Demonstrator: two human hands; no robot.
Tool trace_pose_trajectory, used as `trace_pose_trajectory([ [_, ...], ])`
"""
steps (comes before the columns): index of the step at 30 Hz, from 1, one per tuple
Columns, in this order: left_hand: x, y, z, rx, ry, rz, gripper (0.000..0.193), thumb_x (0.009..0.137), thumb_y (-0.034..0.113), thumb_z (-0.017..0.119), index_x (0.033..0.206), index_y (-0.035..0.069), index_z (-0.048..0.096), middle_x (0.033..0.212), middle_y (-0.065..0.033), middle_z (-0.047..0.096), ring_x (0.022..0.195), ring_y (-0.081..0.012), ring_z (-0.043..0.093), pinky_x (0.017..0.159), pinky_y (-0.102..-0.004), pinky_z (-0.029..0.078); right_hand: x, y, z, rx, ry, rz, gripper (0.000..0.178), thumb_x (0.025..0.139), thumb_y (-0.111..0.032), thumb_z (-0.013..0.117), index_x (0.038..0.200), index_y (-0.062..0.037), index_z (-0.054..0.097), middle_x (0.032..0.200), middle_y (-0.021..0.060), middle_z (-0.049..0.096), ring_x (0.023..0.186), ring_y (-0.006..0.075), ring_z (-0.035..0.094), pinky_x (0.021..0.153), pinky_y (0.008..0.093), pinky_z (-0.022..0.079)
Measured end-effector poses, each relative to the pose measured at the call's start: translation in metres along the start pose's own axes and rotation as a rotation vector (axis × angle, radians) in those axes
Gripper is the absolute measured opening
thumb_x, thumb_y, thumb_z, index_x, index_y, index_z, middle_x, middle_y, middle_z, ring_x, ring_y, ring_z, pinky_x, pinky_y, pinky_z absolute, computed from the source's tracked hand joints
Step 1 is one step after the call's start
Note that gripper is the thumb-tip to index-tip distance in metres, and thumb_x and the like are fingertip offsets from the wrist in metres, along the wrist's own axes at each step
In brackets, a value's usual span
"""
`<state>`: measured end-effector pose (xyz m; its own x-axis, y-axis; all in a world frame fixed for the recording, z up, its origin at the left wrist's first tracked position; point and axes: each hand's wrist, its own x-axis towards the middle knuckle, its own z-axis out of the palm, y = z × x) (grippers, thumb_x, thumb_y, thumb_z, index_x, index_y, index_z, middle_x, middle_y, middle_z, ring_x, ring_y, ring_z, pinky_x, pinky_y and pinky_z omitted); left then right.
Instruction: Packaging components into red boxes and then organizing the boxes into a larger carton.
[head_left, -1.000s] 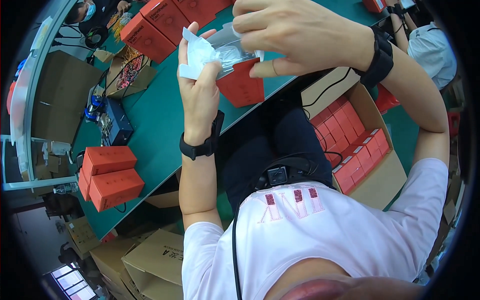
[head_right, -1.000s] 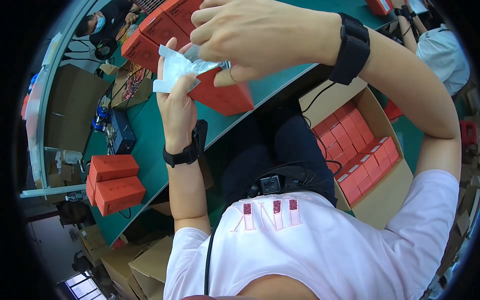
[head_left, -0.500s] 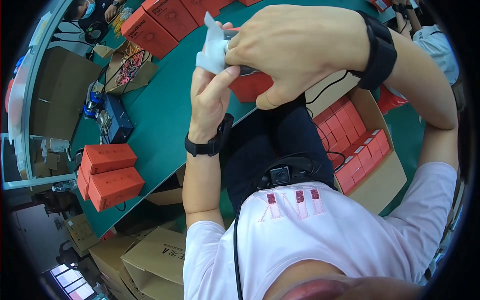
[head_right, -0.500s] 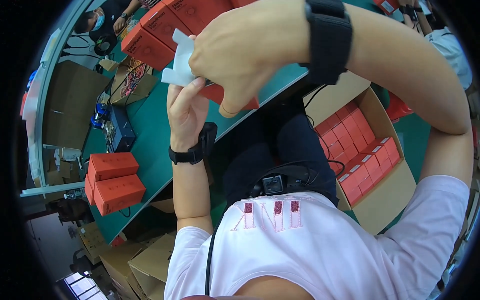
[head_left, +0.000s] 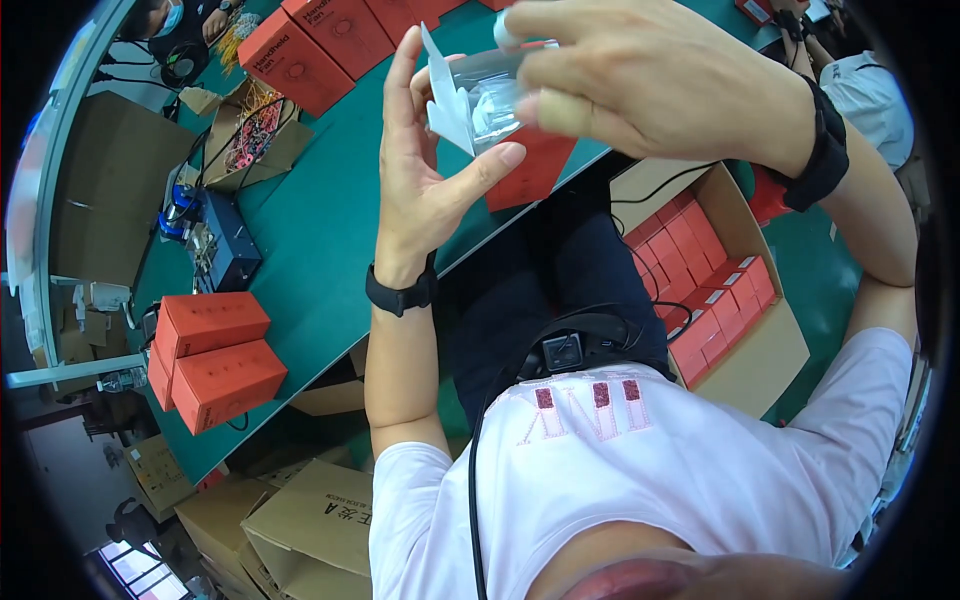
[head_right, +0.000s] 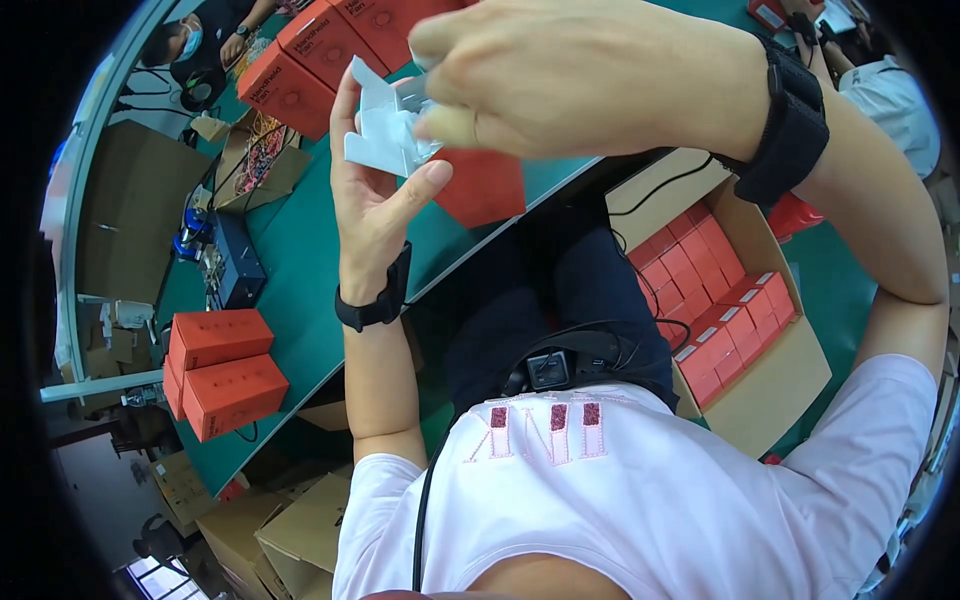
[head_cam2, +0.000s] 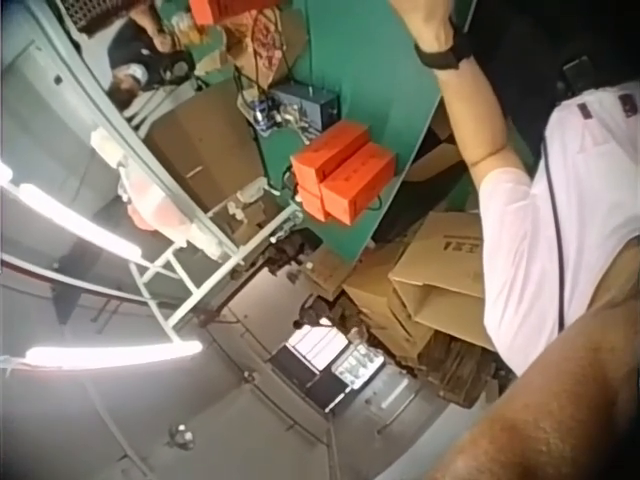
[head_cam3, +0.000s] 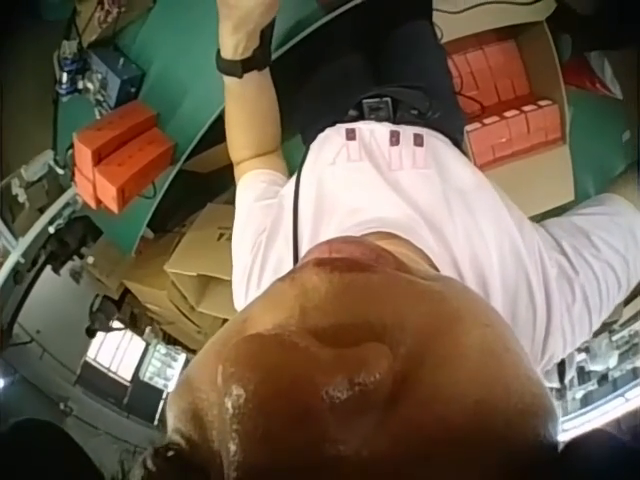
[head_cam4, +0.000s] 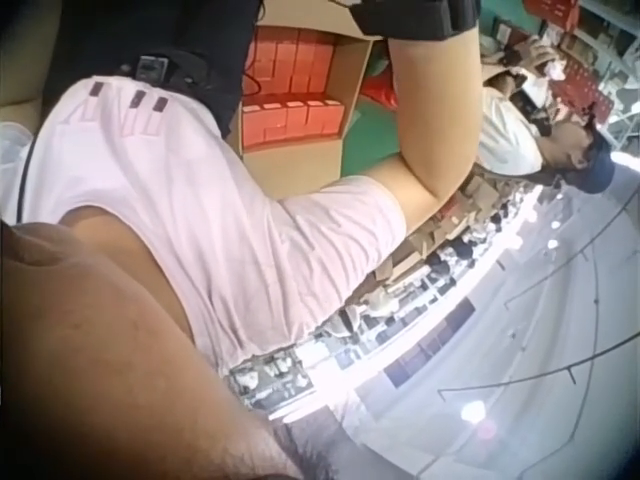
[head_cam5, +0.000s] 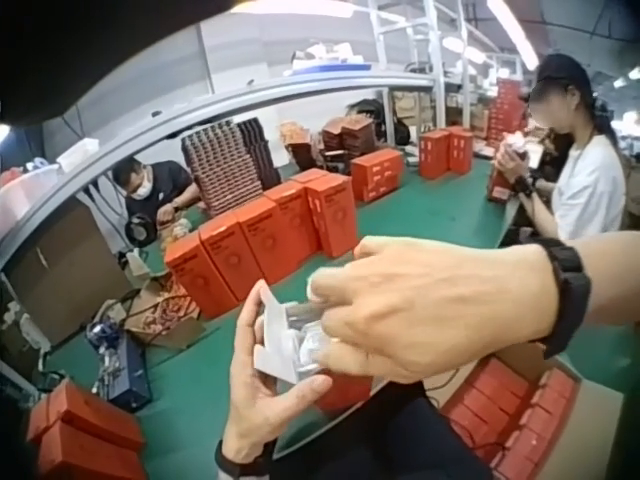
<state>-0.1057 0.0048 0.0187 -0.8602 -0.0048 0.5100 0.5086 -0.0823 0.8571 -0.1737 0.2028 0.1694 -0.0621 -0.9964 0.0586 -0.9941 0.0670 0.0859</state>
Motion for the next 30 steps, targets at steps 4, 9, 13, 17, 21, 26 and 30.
trace_pose_trajectory([
  [4,0.004,0.002,-0.01,0.18,-0.018,-0.011,0.106,0.067,0.02,0.094,0.152,0.004,0.032,0.136,-0.0132,0.052,0.122,-0.0244,0.058,0.1,-0.0366,0.052,-0.002,0.01,0.011,0.211,0.315,0.017,0.027,0.097,-0.018,0.055,0.078,-0.0008,0.062,0.075,0.0094,0.059,0.077,0.0226,0.052,0.07,0.0367,0.04],
  [9,0.01,0.018,-0.019,0.217,-0.115,-0.069,0.1,0.063,0.024,0.096,0.144,0.004,0.04,0.134,-0.012,0.053,0.12,-0.0234,0.061,0.102,-0.037,0.05,0.011,0.016,-0.015,0.036,-0.27,-0.034,0.028,0.096,-0.02,0.057,0.09,0.006,0.066,0.087,0.0169,0.059,0.089,0.0291,0.056,0.088,0.0407,0.047],
  [13,0.017,0.031,-0.03,0.297,-0.23,-0.161,0.096,0.062,0.029,0.096,0.141,0.005,0.046,0.132,-0.011,0.056,0.118,-0.0227,0.062,0.102,-0.0389,0.049,0.02,-0.007,-0.028,0.558,-0.232,0.551,0.032,0.093,-0.022,0.059,0.1,0.0075,0.069,0.104,0.0221,0.059,0.105,0.0317,0.057,0.102,0.0378,0.043],
  [17,0.017,0.041,-0.033,0.463,-0.26,-0.197,0.089,0.07,0.034,0.091,0.144,0.007,0.05,0.126,-0.0104,0.061,0.115,-0.0217,0.063,0.099,-0.0389,0.051,0.004,0.023,0.008,0.235,0.032,0.067,0.032,0.088,-0.021,0.065,0.099,0.0085,0.07,0.122,0.0241,0.056,0.119,0.0341,0.054,0.104,0.0401,0.043],
  [21,0.011,0.03,-0.029,0.47,-0.125,-0.125,0.058,0.09,0.027,0.077,0.14,0.006,0.058,0.124,-0.0122,0.061,0.111,-0.0204,0.064,0.093,-0.0348,0.053,-0.013,0.004,0.022,-0.301,0.175,-0.124,0.018,0.085,-0.014,0.069,0.083,0.0038,0.069,0.119,0.02,0.06,0.124,0.0355,0.05,0.107,0.0464,0.04],
  [26,0.002,0.002,0.002,0.26,0.212,-0.046,0.037,0.095,0.009,0.065,0.131,-0.001,0.062,0.117,-0.0113,0.065,0.103,-0.0152,0.065,0.086,-0.0243,0.053,-0.023,0.01,0.051,0.324,0.355,0.1,0.017,0.091,-0.013,0.068,0.105,-0.006,0.061,0.146,0.0243,0.038,0.137,0.0436,0.039,0.111,0.0495,0.036],
  [30,0.006,0.005,0.007,0.188,0.225,-0.061,0.043,0.094,0.007,0.064,0.135,0.0,0.058,0.121,-0.0149,0.065,0.107,-0.0169,0.065,0.088,-0.0253,0.053,-0.024,0.012,0.069,0.673,0.472,0.172,0.013,0.096,-0.014,0.066,0.108,-0.0081,0.062,0.152,0.0274,0.032,0.148,0.0472,0.025,0.113,0.0503,0.033],
])
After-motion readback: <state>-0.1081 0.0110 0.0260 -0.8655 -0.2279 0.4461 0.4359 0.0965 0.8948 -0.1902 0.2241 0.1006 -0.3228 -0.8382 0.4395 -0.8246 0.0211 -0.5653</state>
